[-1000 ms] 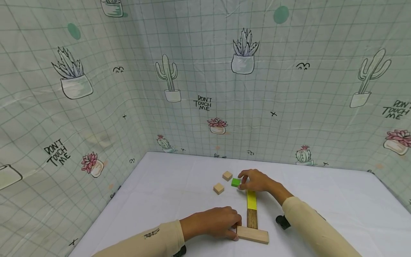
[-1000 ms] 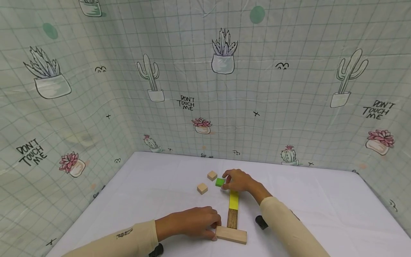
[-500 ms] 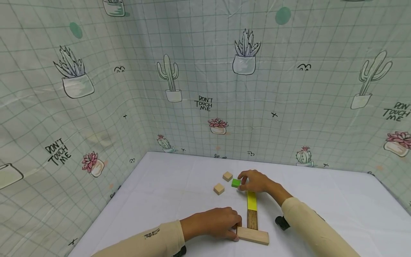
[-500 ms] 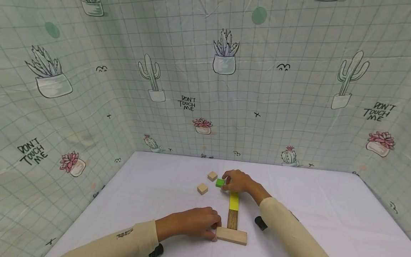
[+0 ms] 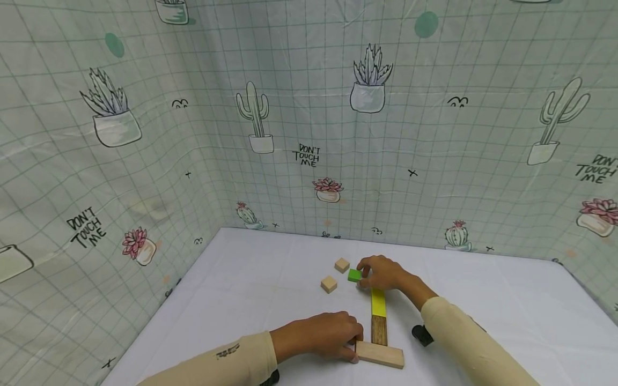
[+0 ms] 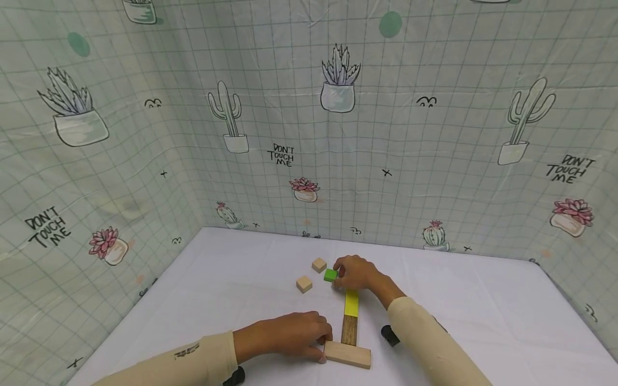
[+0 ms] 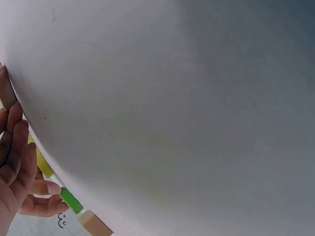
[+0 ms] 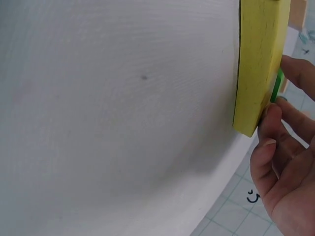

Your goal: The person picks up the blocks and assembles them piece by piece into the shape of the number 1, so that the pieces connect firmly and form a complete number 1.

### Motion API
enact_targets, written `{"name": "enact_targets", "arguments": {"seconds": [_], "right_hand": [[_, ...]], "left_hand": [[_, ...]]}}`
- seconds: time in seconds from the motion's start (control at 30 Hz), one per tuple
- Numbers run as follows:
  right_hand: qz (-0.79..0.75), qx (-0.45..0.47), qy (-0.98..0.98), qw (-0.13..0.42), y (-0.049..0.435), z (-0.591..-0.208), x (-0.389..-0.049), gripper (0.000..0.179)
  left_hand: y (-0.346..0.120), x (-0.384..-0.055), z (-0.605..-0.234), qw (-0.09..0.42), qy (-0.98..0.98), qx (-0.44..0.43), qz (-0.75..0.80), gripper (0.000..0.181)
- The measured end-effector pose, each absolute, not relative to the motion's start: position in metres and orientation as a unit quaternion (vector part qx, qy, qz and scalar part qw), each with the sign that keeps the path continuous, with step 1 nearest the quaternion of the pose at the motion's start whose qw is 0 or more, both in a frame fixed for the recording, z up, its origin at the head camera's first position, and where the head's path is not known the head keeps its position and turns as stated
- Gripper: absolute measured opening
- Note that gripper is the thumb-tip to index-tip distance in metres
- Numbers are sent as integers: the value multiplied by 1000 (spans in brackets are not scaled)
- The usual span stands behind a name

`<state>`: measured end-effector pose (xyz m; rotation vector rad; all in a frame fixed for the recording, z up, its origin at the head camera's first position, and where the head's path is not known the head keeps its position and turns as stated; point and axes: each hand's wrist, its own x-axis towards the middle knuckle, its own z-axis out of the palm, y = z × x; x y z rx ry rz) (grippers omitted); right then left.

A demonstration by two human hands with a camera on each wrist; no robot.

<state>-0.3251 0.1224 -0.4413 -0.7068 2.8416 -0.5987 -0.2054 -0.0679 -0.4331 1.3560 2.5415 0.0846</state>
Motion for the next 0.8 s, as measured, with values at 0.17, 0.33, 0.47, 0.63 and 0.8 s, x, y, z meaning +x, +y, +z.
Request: {"name": "enact_targets", "arguments": {"seconds": [0.17,0.33,0.47,0.63,0.8], "right_hand": [[-188,-231,952,74,121,-443,-327,37],[-177,-228,955,72,120,-444,-329,36],[-173,-222,957,71,119,-445,-329,36],[-169,-216,959,69,116,-445,-328,36],[-166,-213,960,70,115,-445,-328,37]], "left_hand": [[-69,-205,-433,130,875,466,29,29],[-69,-206,-434,131,876,464,29,29],[-70,-206,-434,130,875,466,30,29],[-70,-206,-434,131,874,467,30,29],[-70,-207,-436,130,873,469,33,29]]}}
